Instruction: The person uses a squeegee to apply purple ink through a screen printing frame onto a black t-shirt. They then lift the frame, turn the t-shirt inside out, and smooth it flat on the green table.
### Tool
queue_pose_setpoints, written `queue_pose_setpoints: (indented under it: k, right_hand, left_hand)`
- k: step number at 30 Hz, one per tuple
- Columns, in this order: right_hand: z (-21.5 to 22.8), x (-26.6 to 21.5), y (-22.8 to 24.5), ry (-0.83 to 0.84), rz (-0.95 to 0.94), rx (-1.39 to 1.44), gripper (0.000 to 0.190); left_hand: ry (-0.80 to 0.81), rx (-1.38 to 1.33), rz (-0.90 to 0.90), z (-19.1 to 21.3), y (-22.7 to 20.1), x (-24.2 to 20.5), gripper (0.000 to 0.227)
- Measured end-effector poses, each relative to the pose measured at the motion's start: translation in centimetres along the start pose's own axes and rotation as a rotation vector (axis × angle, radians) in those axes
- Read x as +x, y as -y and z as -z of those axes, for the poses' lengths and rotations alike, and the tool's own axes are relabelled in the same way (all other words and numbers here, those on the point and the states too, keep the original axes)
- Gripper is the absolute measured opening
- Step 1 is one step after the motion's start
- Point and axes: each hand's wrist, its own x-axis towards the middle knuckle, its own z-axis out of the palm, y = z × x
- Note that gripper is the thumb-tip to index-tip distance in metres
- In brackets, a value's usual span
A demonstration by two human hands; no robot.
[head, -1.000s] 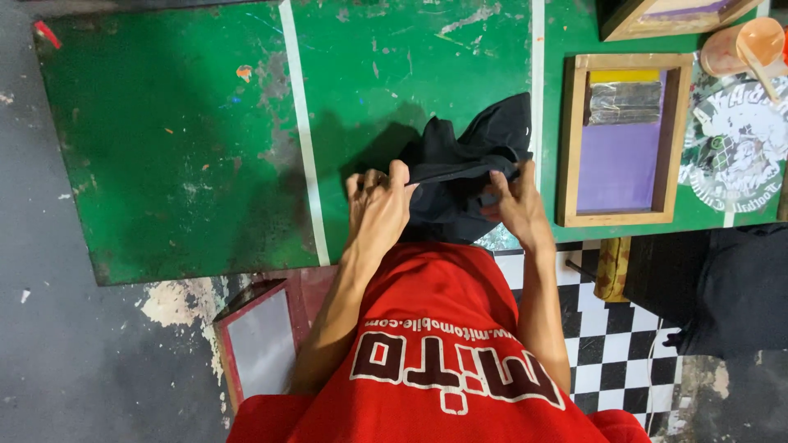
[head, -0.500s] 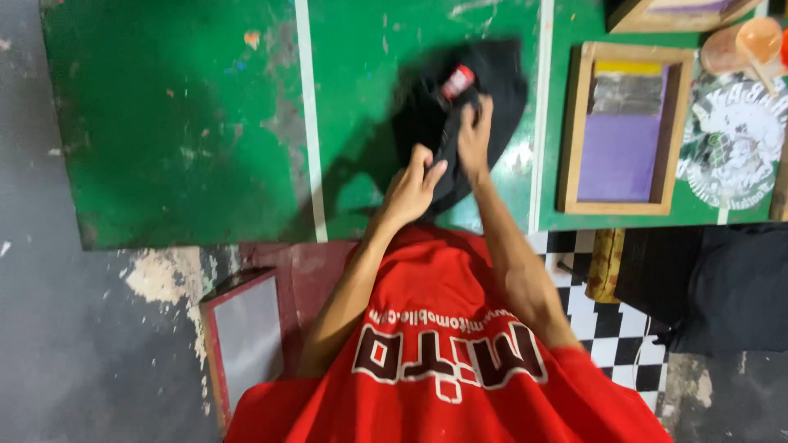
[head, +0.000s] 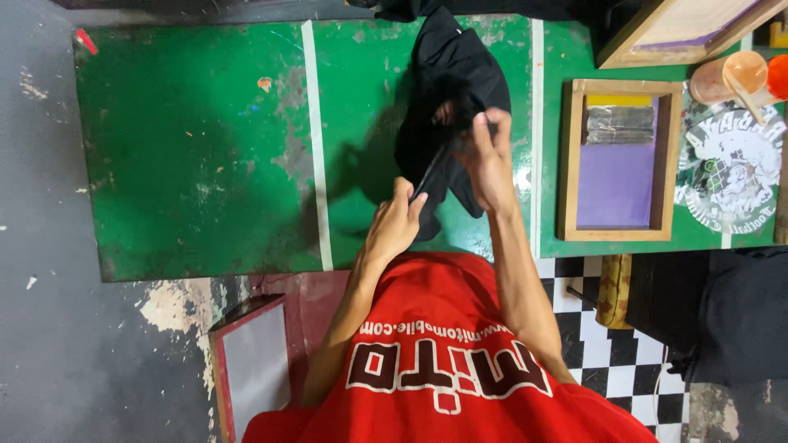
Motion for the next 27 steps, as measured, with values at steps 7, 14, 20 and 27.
queue_pose_setpoints:
  k: [7,14,20,27]
  right_hand:
    - [3.0,1.6,1.2,0.317,0.079,-0.482,0.063]
    - [11.4,-0.3,-10.9,0.286,-0.76,-0.523,0.108]
    - [12.1,0.7,-11.6,0.32,-0.56,0.14,0.099]
    - [30.5,8.7,-19.1,0.286,-0.53,0.065,0.079]
  left_hand:
    - [-0.093,-0.113,-0.017,0.4,0.9,1.3,0.033]
    - [0.375,-0.926,0.549,3.8,-4.6,1.4,0.03]
    - [0.575,-1.047,0.275,6.4,-5.0,0.6,0.034]
    - [0.397,-0.623,-0.045,6.3,0.7,-0.6,0.028]
